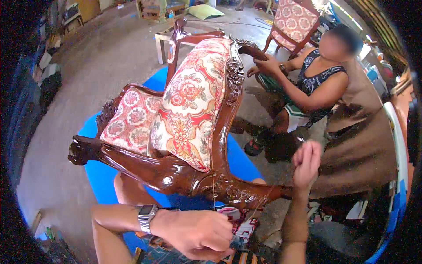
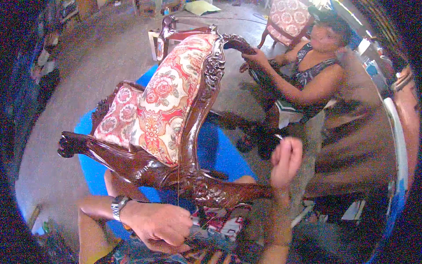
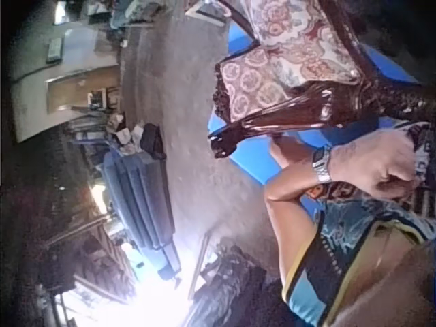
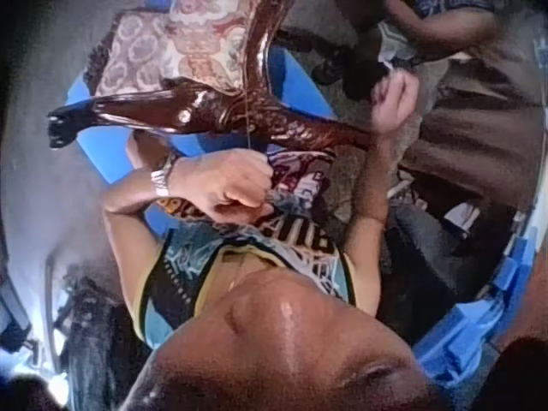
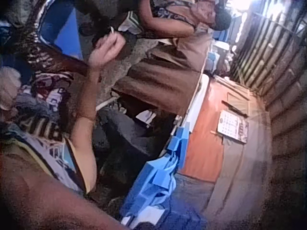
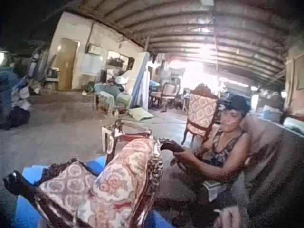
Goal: The person upholsters a wooden chair by sewing fabric along the frame with a curved needle and thread, using pliers to trim and pull the thread, and hand-stitching the cushion into place.
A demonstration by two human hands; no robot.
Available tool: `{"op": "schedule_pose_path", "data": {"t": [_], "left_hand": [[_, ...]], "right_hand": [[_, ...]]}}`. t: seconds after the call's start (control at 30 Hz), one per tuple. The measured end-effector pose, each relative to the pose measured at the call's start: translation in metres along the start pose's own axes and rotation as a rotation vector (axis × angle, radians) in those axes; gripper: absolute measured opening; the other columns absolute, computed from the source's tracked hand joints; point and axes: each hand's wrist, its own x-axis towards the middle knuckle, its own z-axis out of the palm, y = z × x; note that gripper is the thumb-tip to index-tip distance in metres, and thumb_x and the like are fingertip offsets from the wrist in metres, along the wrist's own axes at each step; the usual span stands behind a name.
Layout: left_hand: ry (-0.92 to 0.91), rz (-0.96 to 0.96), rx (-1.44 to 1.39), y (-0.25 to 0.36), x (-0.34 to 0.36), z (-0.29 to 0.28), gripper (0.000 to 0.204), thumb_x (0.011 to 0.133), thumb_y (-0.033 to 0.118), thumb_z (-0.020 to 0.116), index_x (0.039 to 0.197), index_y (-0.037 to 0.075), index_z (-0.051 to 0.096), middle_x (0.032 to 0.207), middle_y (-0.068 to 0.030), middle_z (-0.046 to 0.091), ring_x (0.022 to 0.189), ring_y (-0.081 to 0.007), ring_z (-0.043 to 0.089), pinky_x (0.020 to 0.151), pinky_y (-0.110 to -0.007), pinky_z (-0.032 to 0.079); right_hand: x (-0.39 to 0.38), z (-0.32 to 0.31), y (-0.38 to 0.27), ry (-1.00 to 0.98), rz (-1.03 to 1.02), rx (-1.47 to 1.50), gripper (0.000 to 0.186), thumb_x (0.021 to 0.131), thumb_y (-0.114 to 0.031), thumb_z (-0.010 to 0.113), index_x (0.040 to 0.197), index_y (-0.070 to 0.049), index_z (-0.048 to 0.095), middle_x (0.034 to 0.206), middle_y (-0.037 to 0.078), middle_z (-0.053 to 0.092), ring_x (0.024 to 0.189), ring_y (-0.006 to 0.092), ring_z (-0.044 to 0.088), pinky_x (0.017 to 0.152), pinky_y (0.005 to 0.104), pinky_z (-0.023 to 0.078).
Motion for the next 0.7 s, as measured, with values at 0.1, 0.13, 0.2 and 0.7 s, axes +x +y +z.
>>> {"op": "schedule_pose_path", "data": {"t": [0.1,0.13,0.2,0.7], "left_hand": [[-0.026,-0.003,0.510,0.003,0.002,-0.022,0.019,0.077,0.025,0.070,0.074,0.011,0.057,0.070,-0.0014,0.046,0.068,-0.0227,0.049,0.061,-0.039,0.034],[0.061,-0.026,0.710,0.003,0.004,-0.030,0.022,0.075,0.030,0.071,0.077,0.012,0.058,0.075,-0.0018,0.047,0.074,-0.0228,0.049,0.065,-0.039,0.036],[0.084,-0.226,0.964,0.007,0.007,-0.050,0.031,0.071,0.040,0.072,0.080,0.012,0.060,0.088,-0.0037,0.054,0.089,-0.0252,0.051,0.073,-0.040,0.039],[0.736,-0.702,0.744,0.014,-0.004,-0.054,0.067,0.088,0.037,0.059,0.136,-0.002,0.035,0.136,-0.0200,0.040,0.123,-0.0318,0.040,0.103,-0.040,0.030]], "right_hand": [[0.048,0.043,-0.018,-0.201,-0.229,-0.340,0.013,0.093,-0.013,0.054,0.095,-0.002,0.060,0.071,0.003,0.059,0.063,0.0090,0.058,0.057,0.0256,0.049],[0.065,0.061,-0.022,-0.283,-0.292,-0.431,0.014,0.090,-0.018,0.059,0.094,-0.005,0.062,0.075,0.010,0.064,0.066,0.0172,0.065,0.060,0.0317,0.051],[0.097,0.110,-0.016,-0.230,-0.562,-0.641,0.019,0.086,-0.028,0.059,0.091,-0.011,0.064,0.078,0.022,0.063,0.075,0.0374,0.064,0.065,0.0469,0.050],[0.116,0.166,0.008,-0.593,-0.511,-0.839,0.053,0.081,-0.037,0.062,0.118,-0.002,0.049,0.093,0.022,0.064,0.089,0.0391,0.061,0.078,0.0459,0.049]]}}
